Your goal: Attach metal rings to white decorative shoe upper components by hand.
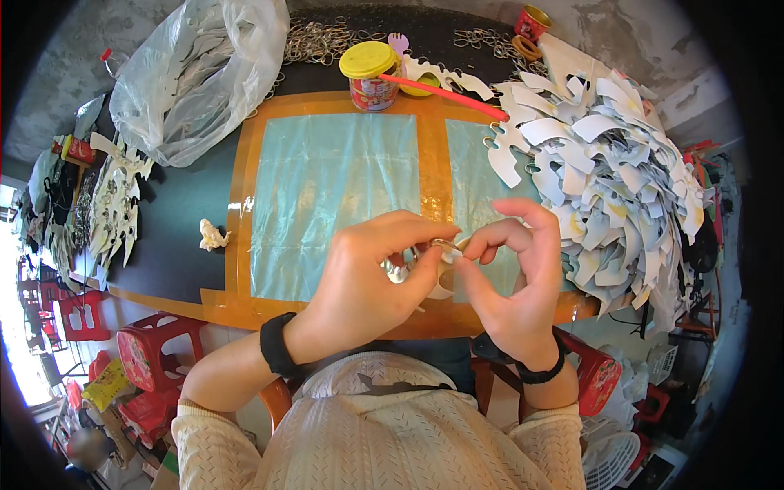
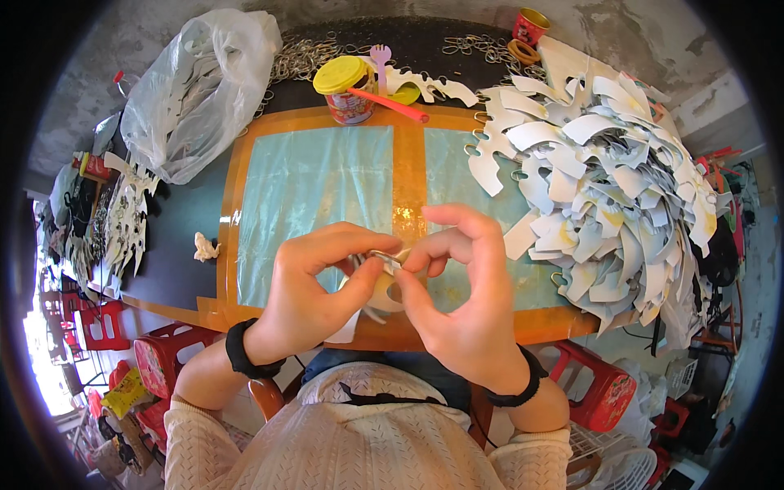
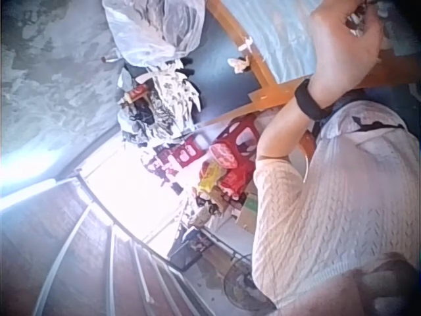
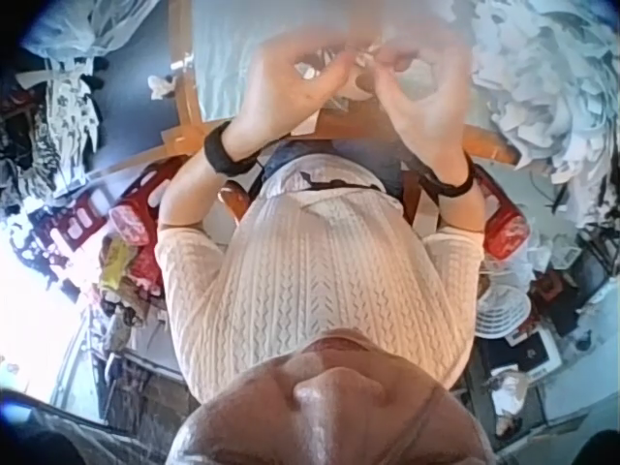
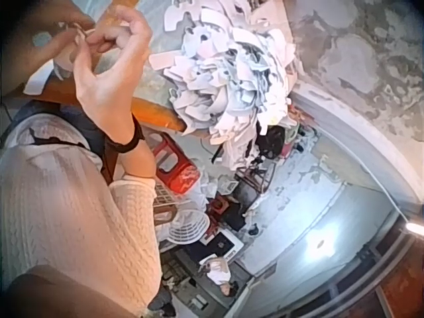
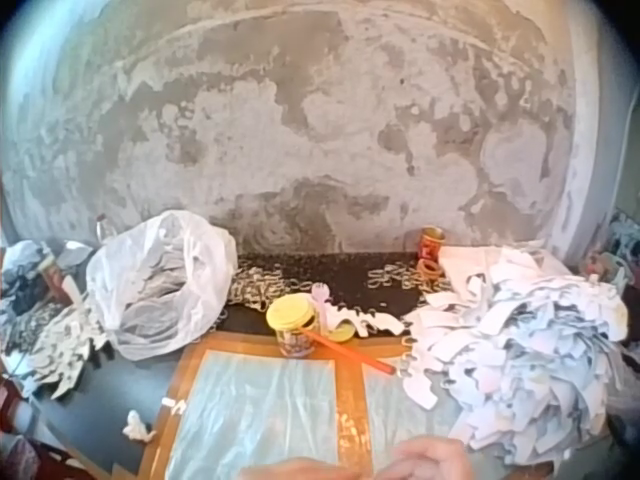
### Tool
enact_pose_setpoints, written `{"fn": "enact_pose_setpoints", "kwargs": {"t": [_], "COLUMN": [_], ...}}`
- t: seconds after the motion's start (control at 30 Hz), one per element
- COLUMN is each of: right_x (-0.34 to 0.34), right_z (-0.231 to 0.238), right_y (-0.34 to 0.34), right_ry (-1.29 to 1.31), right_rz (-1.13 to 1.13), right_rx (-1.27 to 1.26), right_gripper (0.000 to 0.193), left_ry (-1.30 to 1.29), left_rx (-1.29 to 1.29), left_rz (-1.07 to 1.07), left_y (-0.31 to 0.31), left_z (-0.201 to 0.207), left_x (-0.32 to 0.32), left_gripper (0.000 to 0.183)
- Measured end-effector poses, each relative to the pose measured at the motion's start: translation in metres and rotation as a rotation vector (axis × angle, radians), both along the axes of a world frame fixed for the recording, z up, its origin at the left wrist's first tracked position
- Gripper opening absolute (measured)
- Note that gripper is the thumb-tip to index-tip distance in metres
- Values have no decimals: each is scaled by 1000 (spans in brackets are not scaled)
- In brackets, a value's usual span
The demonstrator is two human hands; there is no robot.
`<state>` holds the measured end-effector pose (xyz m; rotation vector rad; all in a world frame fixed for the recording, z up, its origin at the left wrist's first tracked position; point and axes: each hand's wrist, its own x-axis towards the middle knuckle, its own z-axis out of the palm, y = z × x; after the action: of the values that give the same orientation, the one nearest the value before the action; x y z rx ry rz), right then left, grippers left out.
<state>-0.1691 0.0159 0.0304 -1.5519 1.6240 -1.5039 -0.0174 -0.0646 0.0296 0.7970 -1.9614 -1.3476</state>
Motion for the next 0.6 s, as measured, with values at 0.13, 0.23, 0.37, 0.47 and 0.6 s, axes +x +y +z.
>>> {"fn": "enact_pose_setpoints", "kwargs": {"t": [0.13, 0.23, 0.37, 0.47, 0.6], "right_x": [-3, -3, -4, -5, -6], "right_z": [-2, -2, 2, 7, 9], "right_y": [-1, 0, 2, 3, 4], "right_ry": [26, 54, 48, -34, -7], "right_rz": [-2, -46, -72, -90, -96], "right_rx": [-31, -49, -77, -8, -4], "right_gripper": [53, 54, 55, 56, 57], "left_ry": [71, 117, 123, 110, 56], "left_rx": [41, 125, 123, -4, -137], "left_rz": [-23, -32, -77, -114, -150], "left_y": [-1, 1, 0, -1, -5], "left_z": [-2, -1, -1, 1, 6], "left_x": [-3, -7, -6, -6, -5], "left_gripper": [30, 36, 43, 47, 51]}}
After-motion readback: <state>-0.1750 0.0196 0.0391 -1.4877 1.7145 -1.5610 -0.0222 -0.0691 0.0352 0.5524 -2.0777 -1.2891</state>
